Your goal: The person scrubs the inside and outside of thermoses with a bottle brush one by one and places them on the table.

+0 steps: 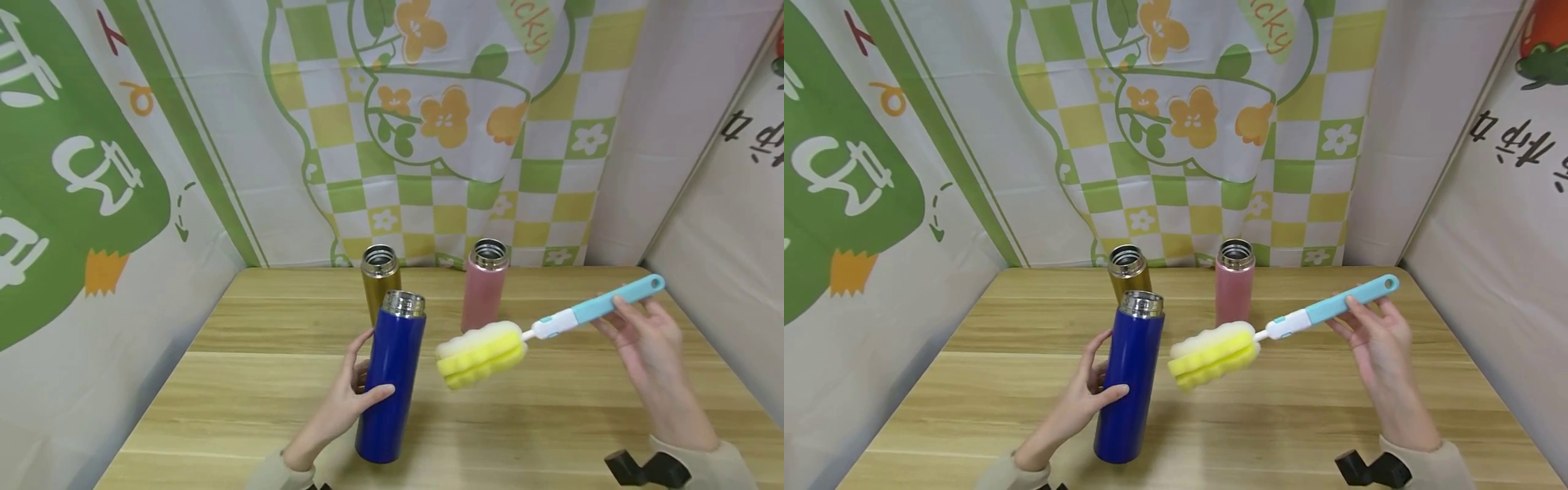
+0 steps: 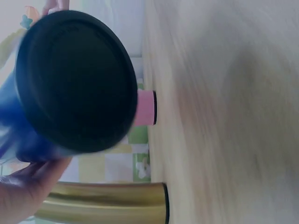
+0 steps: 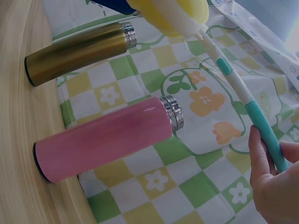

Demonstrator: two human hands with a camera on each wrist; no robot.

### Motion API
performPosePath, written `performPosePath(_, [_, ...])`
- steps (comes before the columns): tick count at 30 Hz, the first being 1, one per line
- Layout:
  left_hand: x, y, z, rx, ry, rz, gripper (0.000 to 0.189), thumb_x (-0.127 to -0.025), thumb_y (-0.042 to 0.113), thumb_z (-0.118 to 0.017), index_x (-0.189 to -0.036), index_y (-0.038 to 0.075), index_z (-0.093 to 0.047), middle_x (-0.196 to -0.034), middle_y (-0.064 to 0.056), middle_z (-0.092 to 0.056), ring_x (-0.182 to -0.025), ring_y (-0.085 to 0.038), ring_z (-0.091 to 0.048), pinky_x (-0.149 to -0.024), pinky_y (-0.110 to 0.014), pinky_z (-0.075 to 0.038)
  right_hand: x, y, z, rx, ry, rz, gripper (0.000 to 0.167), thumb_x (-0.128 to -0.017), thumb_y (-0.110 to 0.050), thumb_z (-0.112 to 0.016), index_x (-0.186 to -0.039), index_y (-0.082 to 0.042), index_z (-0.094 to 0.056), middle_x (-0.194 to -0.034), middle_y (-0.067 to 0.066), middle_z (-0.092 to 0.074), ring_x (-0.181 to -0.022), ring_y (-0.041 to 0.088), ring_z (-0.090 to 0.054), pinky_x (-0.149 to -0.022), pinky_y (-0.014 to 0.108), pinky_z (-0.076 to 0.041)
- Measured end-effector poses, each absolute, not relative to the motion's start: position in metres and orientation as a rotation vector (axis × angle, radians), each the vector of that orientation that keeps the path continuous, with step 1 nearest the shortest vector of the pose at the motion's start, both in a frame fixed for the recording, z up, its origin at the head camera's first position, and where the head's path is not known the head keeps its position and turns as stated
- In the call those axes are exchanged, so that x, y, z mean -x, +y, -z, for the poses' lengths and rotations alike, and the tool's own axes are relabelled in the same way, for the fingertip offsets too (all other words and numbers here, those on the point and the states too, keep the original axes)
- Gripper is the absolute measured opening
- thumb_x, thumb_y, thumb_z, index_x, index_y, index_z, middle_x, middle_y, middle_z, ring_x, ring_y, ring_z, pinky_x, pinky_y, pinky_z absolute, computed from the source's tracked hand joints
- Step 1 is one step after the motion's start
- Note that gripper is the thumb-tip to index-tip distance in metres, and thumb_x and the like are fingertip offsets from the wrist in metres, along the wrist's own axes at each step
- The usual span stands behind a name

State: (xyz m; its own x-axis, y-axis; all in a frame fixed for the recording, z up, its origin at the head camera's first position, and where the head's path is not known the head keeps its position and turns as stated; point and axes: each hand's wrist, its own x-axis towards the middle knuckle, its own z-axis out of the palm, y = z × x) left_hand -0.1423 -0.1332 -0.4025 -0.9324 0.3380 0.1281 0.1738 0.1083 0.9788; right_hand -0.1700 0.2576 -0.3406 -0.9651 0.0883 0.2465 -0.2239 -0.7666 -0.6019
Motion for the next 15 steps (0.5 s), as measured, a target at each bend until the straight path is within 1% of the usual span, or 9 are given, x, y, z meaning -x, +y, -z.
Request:
performPosePath(3, [0.144,-0.131,0.406,-0.573,2.146,-1.979,0.076,-0.085,0.01,-0.056,-0.139,0.027,-0.006,-0.121,-0.03,-0.044,-0.103,-0.036,-0.052,-0.079,-0.044,-0.046,0.172,0.257,0.34,-0.301,-0.967,-2.805,0.017,-0.086,0.013,-0.041,-0.09,0.002,-0.054,-0.089,0.012,-0.057,-0.086,0.028,-0.061,-0.076,0.039,-0.048])
performPosePath(7, [0.148,-0.126,0.411,-0.604,2.077,-2.01,0.076,-0.086,0.01,-0.054,-0.14,0.027,-0.002,-0.123,-0.033,-0.041,-0.107,-0.039,-0.048,-0.082,-0.046,-0.044,0.175,0.256,0.338,-0.294,-0.938,-2.815,0.017,-0.086,0.013,-0.041,-0.09,0.002,-0.054,-0.09,0.011,-0.055,-0.085,0.027,-0.061,-0.078,0.039,-0.048])
performPosePath(11, [0.151,-0.122,0.414,-0.6,2.01,-2.061,0.077,-0.087,0.009,-0.052,-0.14,0.026,-0.001,-0.123,-0.033,-0.04,-0.11,-0.038,-0.046,-0.084,-0.044,-0.043,0.179,0.254,0.335,-0.299,-0.872,-2.837,0.017,-0.086,0.014,-0.041,-0.091,0.003,-0.052,-0.09,0.013,-0.055,-0.084,0.028,-0.061,-0.078,0.04,-0.048])
performPosePath(15, [0.154,-0.119,0.416,-0.568,1.921,-2.115,0.075,-0.087,0.01,-0.051,-0.14,0.028,0.0,-0.124,-0.033,-0.04,-0.108,-0.036,-0.048,-0.083,-0.044,-0.043,0.184,0.252,0.329,-0.328,-0.863,-2.823,0.016,-0.086,0.014,-0.041,-0.091,0.004,-0.052,-0.09,0.015,-0.056,-0.085,0.029,-0.061,-0.078,0.04,-0.048])
